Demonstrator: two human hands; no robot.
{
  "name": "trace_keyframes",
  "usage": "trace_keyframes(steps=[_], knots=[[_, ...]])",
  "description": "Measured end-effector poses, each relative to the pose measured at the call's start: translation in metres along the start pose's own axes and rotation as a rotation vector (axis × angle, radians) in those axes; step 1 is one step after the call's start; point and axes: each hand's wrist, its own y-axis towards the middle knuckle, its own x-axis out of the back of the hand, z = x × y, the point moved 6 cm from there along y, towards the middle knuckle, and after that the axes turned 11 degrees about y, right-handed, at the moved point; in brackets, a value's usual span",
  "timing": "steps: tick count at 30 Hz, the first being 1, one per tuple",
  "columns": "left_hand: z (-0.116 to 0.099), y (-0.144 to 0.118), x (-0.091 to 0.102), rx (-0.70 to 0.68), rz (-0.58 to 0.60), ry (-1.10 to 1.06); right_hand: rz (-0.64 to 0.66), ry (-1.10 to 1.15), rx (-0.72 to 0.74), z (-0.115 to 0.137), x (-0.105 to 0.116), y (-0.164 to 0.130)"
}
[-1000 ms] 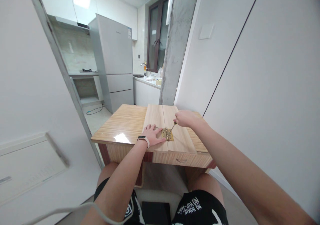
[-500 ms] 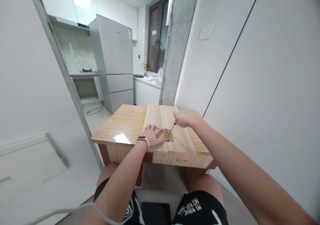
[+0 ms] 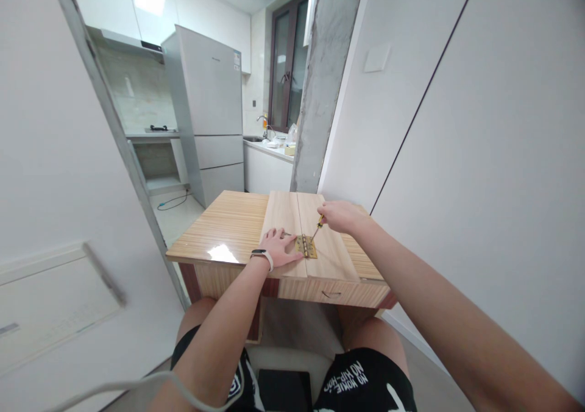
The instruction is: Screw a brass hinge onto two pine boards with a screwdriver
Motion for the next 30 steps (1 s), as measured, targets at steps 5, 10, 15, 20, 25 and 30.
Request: trace_keyframes(steps=[5, 10, 15, 20, 25, 30], knots=[[0.001, 0.0, -0.001, -0.002, 0.0, -0.008, 0.044, 0.019, -0.094, -0.006, -0.002, 0.0], [0.001, 0.001, -0.002, -0.001, 0.001, -0.014, 0.076, 0.084, -0.233, -0.012, -0.003, 0.002], [0.0, 0.001, -0.001, 0.004, 0.012, -0.002, 0.094, 0.142, -0.369, -0.012, -0.002, 0.009], [0.0, -0.001, 0.001, -0.003, 0.016, 0.001, 0.098, 0.152, -0.378, -0.004, 0.002, 0.01], [0.0, -0.002, 0.003, -0.003, 0.007, -0.006, 0.118, 0.161, -0.192, -0.002, -0.005, 0.002], [0.0, -0.002, 0.001, 0.008, 0.01, -0.007, 0.016, 0.041, -0.04, -0.002, -0.005, -0.004]])
